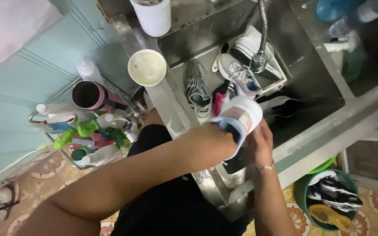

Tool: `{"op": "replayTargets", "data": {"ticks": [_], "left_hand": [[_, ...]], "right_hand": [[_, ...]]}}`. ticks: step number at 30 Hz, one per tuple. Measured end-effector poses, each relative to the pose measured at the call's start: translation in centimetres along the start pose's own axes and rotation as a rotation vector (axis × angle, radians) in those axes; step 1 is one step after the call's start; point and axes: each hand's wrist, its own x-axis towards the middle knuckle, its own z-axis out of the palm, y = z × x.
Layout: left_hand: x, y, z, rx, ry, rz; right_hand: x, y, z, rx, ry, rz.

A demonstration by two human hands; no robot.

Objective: The person scrubs a white sneaker with a pink brush over a stainless steel sink, then rinses it under running water. They continue scrubbing the shoe with the brush and rinse it again before using a black brush to clean the interior.

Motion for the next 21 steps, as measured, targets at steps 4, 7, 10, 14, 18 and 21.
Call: {"op": "replayTargets", "data": {"ticks": [4,7,10,14,18,21], "left_hand": [[-0.2,1.0,1.3,0.071,-0.106,-0.057],[-0.1,1.3,1.0,0.184,-0.103,0.055],[-0.7,1.1,-2.1,0.231,-0.191,0.200],[-2.3,0.3,0.8,0.233,0.341,0.323],[-2.6,-1.6,9.3,-0.669,0.954,-0.164],[-1.0,-3.2,12.1,-1.674,0.884,-0.283]], "right_hand": [[-3.2,-11.6,6.4,0.324,-0.328,-0.093],[-3.8,-10.6,2.7,-0.118,-0.447,-0.246],[-6.2,-8.8,0.9,-0.350,-0.308,-0.275],[-9.3,-5.8,1.8,-0.035,0.034,-0.129],[-11.2,0.2,4.7,0.307,0.304,-0.025],[-10.7,-1.2,7.2,0.082,0.190,-0.096]]}}
